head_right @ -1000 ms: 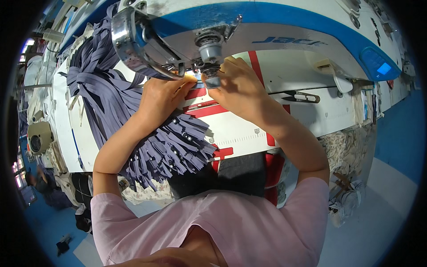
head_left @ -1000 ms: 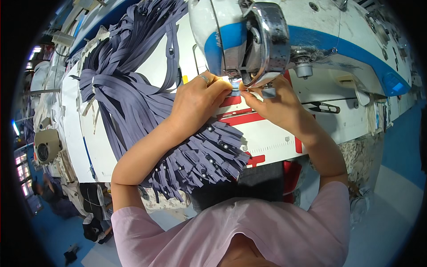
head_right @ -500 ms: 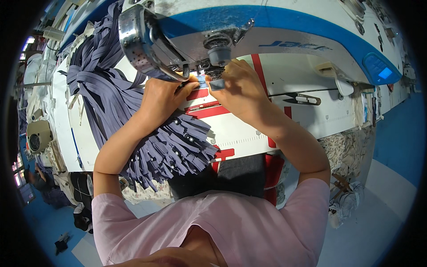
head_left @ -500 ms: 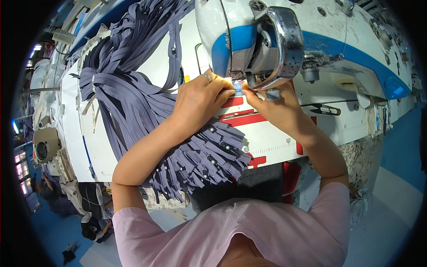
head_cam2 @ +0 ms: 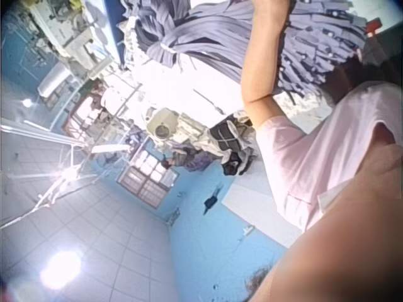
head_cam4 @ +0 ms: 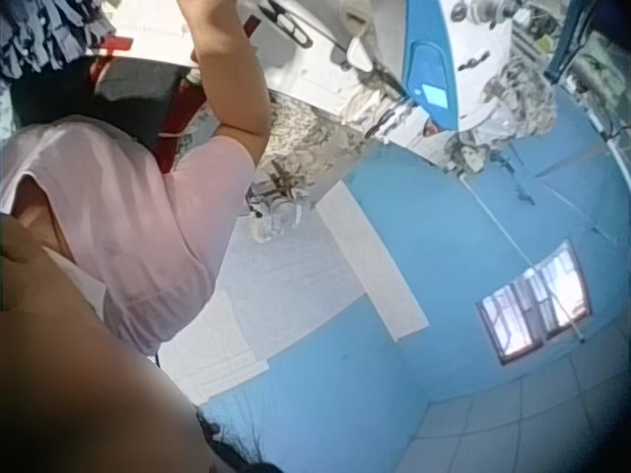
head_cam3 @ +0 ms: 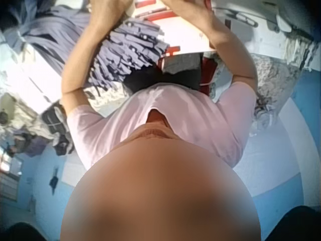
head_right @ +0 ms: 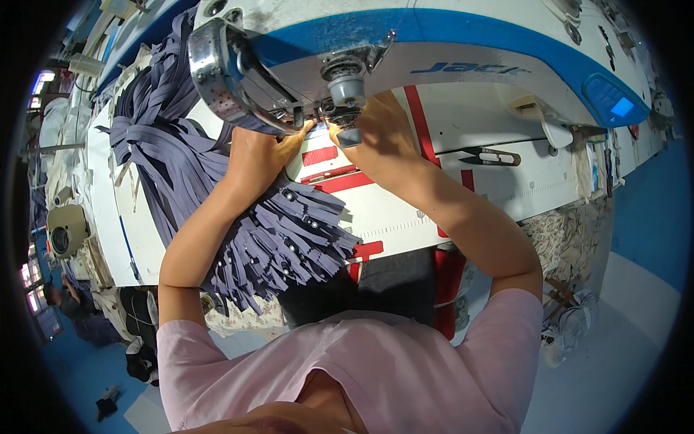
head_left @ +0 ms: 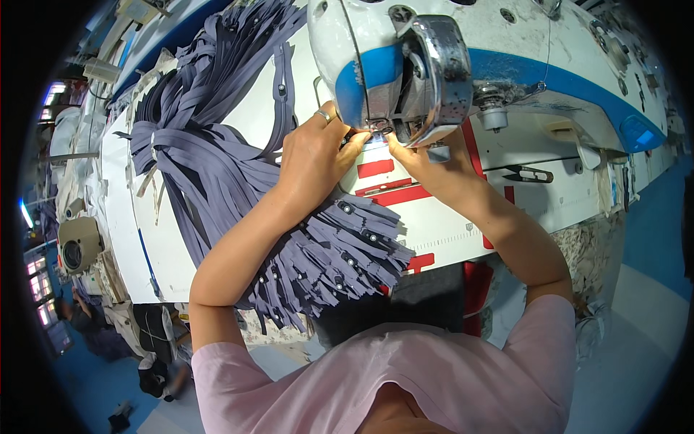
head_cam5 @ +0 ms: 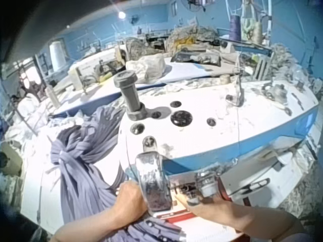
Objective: Sewing individual zippers onto fabric strips using an industrial sewing machine.
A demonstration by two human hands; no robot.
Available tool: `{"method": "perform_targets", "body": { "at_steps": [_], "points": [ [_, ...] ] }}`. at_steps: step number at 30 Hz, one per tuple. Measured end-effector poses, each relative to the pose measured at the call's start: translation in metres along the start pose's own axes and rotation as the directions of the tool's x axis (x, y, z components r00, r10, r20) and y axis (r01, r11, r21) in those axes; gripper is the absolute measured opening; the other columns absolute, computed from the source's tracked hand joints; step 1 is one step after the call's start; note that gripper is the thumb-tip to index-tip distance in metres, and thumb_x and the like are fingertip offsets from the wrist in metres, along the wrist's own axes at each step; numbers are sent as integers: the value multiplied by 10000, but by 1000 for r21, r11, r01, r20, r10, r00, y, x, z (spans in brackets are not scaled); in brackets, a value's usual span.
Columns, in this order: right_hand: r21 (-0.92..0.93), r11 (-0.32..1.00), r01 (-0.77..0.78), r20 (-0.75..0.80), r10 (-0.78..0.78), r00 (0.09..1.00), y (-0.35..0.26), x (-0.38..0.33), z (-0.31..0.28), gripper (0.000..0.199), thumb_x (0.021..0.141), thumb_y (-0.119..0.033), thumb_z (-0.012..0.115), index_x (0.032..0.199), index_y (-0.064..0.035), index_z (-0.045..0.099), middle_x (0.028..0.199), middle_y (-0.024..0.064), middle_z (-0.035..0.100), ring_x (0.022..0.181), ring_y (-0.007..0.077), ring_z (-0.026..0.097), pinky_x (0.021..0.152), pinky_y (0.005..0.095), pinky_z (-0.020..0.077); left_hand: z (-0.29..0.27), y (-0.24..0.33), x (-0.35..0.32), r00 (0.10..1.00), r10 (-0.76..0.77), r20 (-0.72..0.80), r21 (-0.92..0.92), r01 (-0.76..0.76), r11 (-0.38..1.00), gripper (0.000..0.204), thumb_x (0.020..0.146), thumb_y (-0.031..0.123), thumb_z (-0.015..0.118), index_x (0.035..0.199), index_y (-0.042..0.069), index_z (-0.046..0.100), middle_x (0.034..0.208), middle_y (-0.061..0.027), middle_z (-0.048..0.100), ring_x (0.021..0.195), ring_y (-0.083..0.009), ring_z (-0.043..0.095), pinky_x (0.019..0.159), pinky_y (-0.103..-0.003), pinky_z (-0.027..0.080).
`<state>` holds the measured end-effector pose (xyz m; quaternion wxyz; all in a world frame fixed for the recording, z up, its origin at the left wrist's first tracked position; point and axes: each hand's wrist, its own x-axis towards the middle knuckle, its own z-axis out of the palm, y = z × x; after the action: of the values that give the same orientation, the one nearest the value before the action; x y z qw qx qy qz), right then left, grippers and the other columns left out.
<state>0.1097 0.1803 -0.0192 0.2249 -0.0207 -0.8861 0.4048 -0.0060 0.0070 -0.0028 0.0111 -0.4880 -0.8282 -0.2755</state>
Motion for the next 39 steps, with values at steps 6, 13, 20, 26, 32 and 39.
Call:
{"method": "perform_targets", "body": {
  "at_steps": [6, 13, 20, 26, 32, 39],
  "points": [
    [-94, 993, 78, -10, -79, 997, 6, 7, 7, 151, 798, -116, 670, 731, -22, 573, 687, 147, 605, 685, 347, 598, 631, 452, 437, 1, -8, 0, 997, 52, -58, -59, -55, 997, 226, 831, 163, 751, 856, -33, 641, 903, -127, 612, 713, -318, 642, 602, -409, 510],
    [-243, 925, 292, -35, -309, 950, 18, 3, 6, 168, 808, -139, 678, 734, -20, 586, 672, 155, 604, 656, 362, 592, 624, 455, 447, 2, -9, 1, 995, 44, -84, -115, -53, 992, 198, 824, 131, 735, 966, 7, 674, 961, -130, 633, 740, -321, 647, 629, -407, 515],
    [1, 993, 117, -14, -117, 993, 24, 3, 8, 152, 819, -158, 668, 786, -23, 606, 696, 169, 627, 690, 379, 620, 629, 471, 454, 3, -13, 1, 996, 46, -72, -123, -55, 991, 196, 807, 107, 731, 963, 4, 672, 968, -144, 632, 758, -330, 648, 654, -413, 521],
    [-70, 996, -51, 123, 59, 991, 11, 8, 2, 234, 836, -152, 697, 982, -22, 568, 906, 162, 605, 866, 324, 607, 760, 425, 465, 3, -16, 1, 999, 29, -26, -102, -31, 994, 186, 799, 100, 731, 920, -24, 661, 956, -156, 629, 752, -347, 642, 645, -417, 513],
    [-263, 928, -263, 284, 335, 898, -13, 11, -10, 489, 857, -140, 750, 1264, -20, 508, 1217, 147, 568, 1119, 237, 581, 955, 350, 481, 3, -17, 2, 1000, 2, -18, -152, -5, 988, 173, 792, 98, 729, 866, -35, 648, 879, -177, 621, 727, -360, 633, 634, -431, 500],
    [-64, 985, 163, -118, -169, 979, 6, -1, -5, 134, 830, -173, 636, 854, -41, 650, 789, 184, 646, 779, 403, 603, 725, 516, 428, 5, -16, 7, 999, -35, 37, -89, 38, 995, 199, 773, 103, 745, 868, -34, 637, 834, -197, 603, 729, -376, 626, 633, -445, 493]
  ]
}}
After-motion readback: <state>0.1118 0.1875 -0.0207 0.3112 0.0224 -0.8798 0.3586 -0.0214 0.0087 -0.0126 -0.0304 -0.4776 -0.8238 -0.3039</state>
